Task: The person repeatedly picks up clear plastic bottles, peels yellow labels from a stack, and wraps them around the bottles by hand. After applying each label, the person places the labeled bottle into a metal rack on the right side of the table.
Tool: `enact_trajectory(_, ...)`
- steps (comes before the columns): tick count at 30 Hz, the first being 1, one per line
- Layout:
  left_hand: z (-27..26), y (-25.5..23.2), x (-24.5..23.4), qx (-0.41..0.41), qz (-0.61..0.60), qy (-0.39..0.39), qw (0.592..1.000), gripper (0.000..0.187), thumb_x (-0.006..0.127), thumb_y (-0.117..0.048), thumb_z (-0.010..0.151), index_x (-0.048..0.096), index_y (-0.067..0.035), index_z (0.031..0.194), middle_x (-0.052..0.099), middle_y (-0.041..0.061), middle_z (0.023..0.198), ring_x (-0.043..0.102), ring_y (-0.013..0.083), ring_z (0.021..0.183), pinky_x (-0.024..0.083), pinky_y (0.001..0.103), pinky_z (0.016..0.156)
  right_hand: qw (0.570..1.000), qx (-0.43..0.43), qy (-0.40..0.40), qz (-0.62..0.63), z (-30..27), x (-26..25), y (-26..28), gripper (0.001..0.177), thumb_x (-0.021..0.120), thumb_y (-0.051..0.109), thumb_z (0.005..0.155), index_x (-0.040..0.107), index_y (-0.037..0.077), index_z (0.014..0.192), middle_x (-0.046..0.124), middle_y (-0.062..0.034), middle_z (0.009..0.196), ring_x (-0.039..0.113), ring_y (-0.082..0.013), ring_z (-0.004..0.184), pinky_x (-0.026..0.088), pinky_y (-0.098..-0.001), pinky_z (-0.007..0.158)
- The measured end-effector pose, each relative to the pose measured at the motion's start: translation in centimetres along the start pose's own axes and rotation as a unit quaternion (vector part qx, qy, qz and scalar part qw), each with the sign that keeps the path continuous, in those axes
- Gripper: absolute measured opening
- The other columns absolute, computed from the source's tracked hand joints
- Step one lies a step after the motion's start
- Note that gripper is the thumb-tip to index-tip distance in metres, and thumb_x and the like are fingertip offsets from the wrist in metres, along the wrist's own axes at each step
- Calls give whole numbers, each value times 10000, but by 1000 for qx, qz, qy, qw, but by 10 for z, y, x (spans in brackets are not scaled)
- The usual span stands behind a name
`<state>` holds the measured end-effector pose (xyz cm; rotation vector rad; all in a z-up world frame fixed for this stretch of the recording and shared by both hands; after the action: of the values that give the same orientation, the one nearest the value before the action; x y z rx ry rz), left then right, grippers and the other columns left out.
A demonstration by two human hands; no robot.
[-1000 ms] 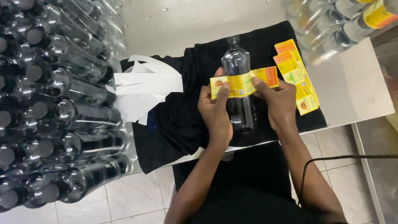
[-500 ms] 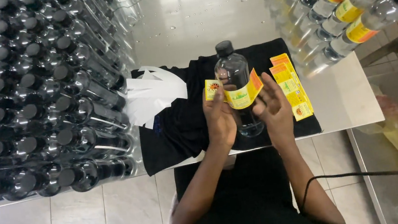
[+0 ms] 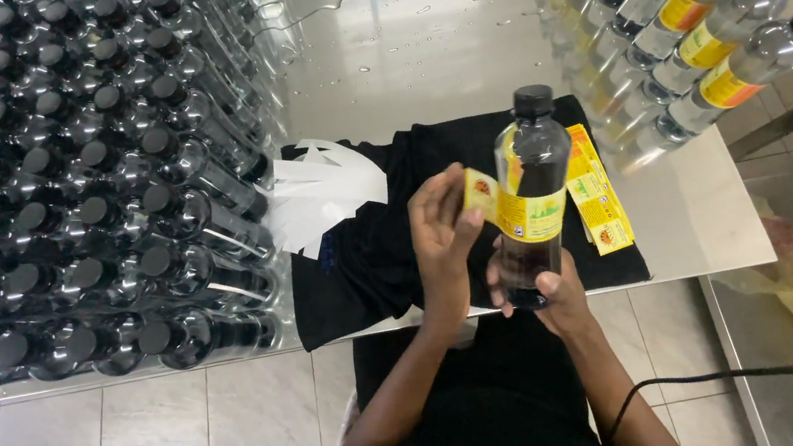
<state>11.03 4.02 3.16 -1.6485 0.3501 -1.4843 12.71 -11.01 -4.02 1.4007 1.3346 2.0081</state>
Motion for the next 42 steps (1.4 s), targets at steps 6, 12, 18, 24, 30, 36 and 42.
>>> enact_trajectory(6,-50,-35,28,77,151,59,984,581,634,-271,1107,463,25,1576,482,270,1638,434,466,1548,347,606,1289,920,-162,-101,-341,-11,10,51,681,847,494,850,645,-37,1225,740,-236,961,759,-314,768,636,-437,624)
enact_trajectory(12,-48,-6,2,-36,0,48,998,901,420,-637,1112,339,64,1672,362,332,1715,360,528,1563,278,643,1300,781,-233,-140,-562,-34,25,60,647,972,359,807,665,-27,1225,726,-218,1028,754,-405,934,617,-500,836)
enact_trajectory(18,-42,18,-18,-99,-117,11,988,981,166,-796,1064,336,-75,1707,375,245,1733,396,438,1576,265,600,1315,806,-55,-119,-577,-28,47,70,855,1028,235,669,655,-27,1392,752,-236,1223,747,-423,1148,592,-519,1073)
enact_trajectory(24,-37,20,-19,-108,-170,12,979,964,148,-849,1027,406,-180,1671,436,174,1702,454,389,1540,235,591,1324,804,-20,-114,-583,-35,53,61,852,1021,319,673,670,13,1386,788,-214,1196,784,-400,1113,624,-501,1046)
enact_trajectory(30,-33,15,-12,-112,-169,102,974,1088,31,-914,979,624,-89,1367,719,261,1280,683,362,1283,392,566,1218,807,2,-107,-581,-37,51,51,849,1020,387,655,697,44,1361,809,-179,1101,818,-353,1026,653,-455,982)
enact_trajectory(36,-33,14,-8,-97,-156,140,973,1111,52,-921,970,679,-42,1233,760,303,1146,742,409,1155,464,584,1150,815,-78,-93,-567,-44,69,61,709,967,361,737,696,-5,1281,799,-241,1068,812,-412,979,655,-511,930)
enact_trajectory(42,-34,-4,11,-106,-157,166,968,1070,136,-892,945,736,-29,1147,772,279,1180,752,372,1133,494,528,1160,764,-156,-42,-624,-54,69,53,673,879,449,823,658,64,1329,792,-121,1163,799,-245,1024,635,-351,874)
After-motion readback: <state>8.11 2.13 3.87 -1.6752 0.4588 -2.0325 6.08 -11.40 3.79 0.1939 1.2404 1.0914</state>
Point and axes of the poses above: each hand's wrist, its own z-axis towards the middle knuckle, its own x-axis out of the palm, y = z × x, the point moved 9 cm from there along z, towards the middle knuckle
